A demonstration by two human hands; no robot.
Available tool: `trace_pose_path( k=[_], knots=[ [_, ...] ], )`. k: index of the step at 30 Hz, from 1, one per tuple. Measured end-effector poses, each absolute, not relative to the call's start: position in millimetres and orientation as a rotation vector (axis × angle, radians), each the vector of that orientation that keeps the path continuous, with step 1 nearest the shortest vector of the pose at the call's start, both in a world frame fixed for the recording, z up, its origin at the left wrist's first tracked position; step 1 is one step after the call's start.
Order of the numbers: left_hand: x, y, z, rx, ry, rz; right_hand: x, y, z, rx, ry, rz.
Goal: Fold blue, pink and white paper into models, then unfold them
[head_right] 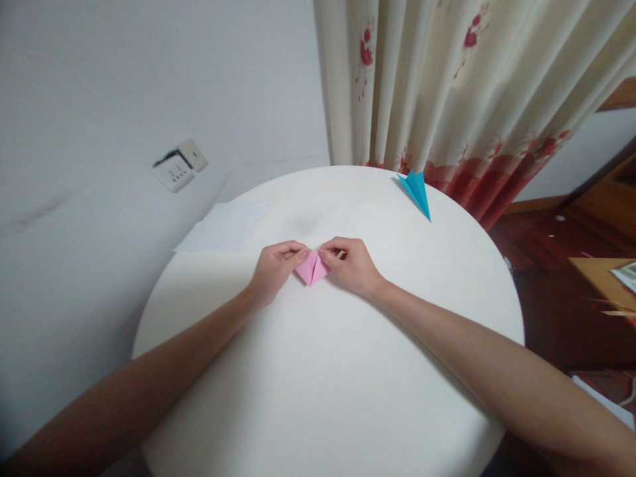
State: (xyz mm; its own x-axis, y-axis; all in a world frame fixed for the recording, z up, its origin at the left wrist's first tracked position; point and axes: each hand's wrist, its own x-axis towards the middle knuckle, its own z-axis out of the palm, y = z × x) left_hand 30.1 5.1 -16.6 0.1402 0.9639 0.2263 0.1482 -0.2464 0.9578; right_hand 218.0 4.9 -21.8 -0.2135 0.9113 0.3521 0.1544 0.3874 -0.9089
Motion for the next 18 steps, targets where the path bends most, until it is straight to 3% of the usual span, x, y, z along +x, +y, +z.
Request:
trace_pose_path(
  k=[18],
  knots=[
    [23.2,17.8,-21.8,1.511,1.137,1.444,232.0,20.2,-14.8,-1.036,-1.389,0.781]
  ],
)
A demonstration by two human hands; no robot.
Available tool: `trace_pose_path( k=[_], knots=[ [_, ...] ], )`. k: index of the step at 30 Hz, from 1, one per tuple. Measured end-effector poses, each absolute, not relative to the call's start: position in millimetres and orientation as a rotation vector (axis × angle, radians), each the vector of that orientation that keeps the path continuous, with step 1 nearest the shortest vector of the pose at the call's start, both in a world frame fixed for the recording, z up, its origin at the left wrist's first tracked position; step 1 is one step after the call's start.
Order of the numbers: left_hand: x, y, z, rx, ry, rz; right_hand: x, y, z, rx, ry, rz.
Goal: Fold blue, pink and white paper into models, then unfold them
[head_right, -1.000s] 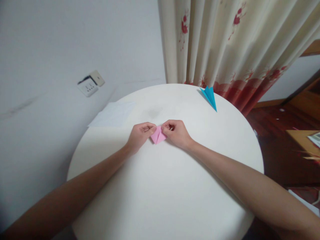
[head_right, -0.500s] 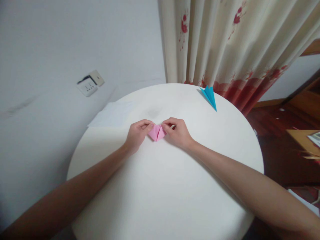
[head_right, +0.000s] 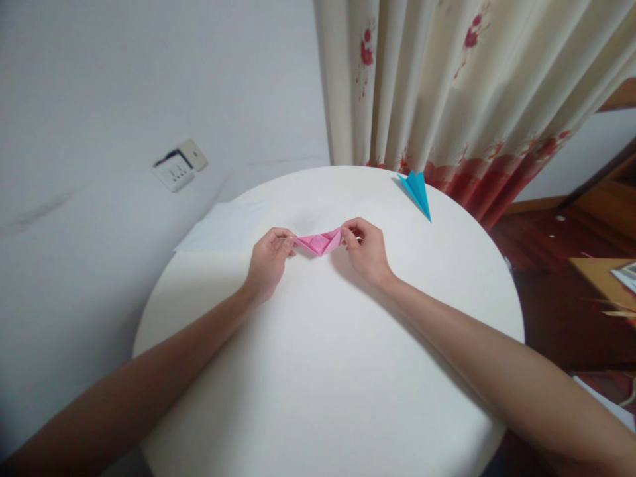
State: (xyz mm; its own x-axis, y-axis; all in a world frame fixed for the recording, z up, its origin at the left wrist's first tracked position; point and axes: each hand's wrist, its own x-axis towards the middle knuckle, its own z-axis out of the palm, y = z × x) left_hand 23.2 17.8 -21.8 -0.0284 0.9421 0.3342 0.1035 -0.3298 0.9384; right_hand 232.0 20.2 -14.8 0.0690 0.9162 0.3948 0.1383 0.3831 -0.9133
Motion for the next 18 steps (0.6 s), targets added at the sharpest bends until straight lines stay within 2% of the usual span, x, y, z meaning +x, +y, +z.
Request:
trace_pose_path(
  k=[18],
  knots=[
    [17.3,25.4,-26.5,1.364,1.016,1.634,236.1,29.3,-25.7,-0.985,-1.152,0.923]
  ],
)
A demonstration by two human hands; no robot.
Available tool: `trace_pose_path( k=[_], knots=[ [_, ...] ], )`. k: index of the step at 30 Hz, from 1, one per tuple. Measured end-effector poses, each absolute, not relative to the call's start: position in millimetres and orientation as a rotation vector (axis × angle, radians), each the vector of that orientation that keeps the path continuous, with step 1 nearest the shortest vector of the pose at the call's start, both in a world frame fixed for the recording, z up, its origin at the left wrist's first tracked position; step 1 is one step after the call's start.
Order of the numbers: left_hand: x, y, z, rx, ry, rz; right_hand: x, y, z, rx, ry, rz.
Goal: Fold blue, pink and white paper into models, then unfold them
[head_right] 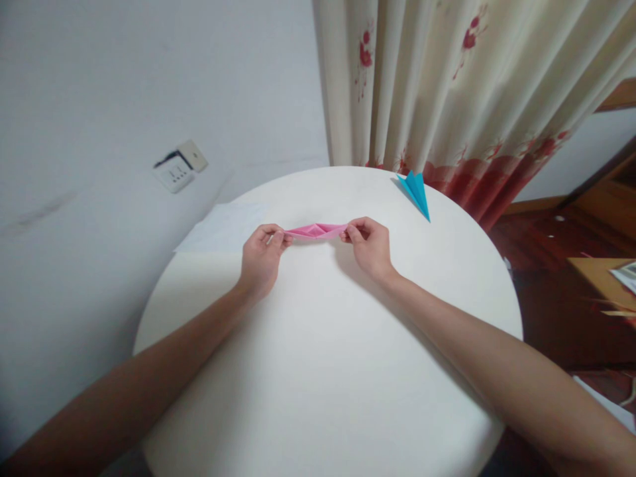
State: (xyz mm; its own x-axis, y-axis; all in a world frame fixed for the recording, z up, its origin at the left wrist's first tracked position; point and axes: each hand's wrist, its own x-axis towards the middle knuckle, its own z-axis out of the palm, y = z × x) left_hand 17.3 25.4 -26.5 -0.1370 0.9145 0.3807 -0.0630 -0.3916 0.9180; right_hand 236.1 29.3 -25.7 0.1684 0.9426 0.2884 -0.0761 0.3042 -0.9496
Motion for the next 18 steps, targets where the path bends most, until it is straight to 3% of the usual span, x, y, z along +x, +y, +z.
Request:
trace_pose_path(
  k=[18],
  knots=[
    [19.9,22.2,-23.8,1.350,1.086,1.521,232.5,19.3,-18.3,-1.071,-1.370,0.905]
  ],
)
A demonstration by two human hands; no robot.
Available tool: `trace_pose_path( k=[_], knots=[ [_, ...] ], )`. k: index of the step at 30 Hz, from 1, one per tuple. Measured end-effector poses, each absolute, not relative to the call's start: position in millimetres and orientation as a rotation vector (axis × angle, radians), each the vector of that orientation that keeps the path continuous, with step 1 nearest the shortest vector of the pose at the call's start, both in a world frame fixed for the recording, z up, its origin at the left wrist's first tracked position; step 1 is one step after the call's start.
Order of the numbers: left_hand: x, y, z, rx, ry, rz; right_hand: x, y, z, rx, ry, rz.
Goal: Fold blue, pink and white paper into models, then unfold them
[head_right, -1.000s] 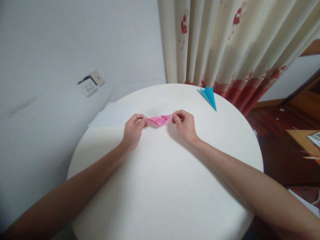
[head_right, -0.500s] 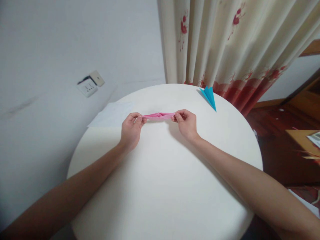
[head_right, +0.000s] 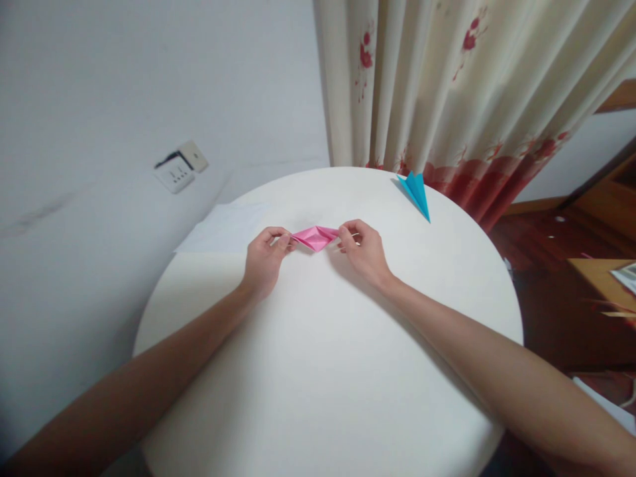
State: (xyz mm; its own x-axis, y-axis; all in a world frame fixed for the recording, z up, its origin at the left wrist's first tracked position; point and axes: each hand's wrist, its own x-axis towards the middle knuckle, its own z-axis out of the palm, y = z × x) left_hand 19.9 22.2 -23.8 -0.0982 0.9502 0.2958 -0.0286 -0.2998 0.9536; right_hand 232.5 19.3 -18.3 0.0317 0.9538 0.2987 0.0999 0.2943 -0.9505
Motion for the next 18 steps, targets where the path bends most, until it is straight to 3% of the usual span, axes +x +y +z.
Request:
trace_pose_path(
  k=[18],
  knots=[
    [26.3,17.5,-20.4,1.542,1.015,1.241,237.7,16.6,-23.8,-1.368,-1.721,0.579]
  ],
)
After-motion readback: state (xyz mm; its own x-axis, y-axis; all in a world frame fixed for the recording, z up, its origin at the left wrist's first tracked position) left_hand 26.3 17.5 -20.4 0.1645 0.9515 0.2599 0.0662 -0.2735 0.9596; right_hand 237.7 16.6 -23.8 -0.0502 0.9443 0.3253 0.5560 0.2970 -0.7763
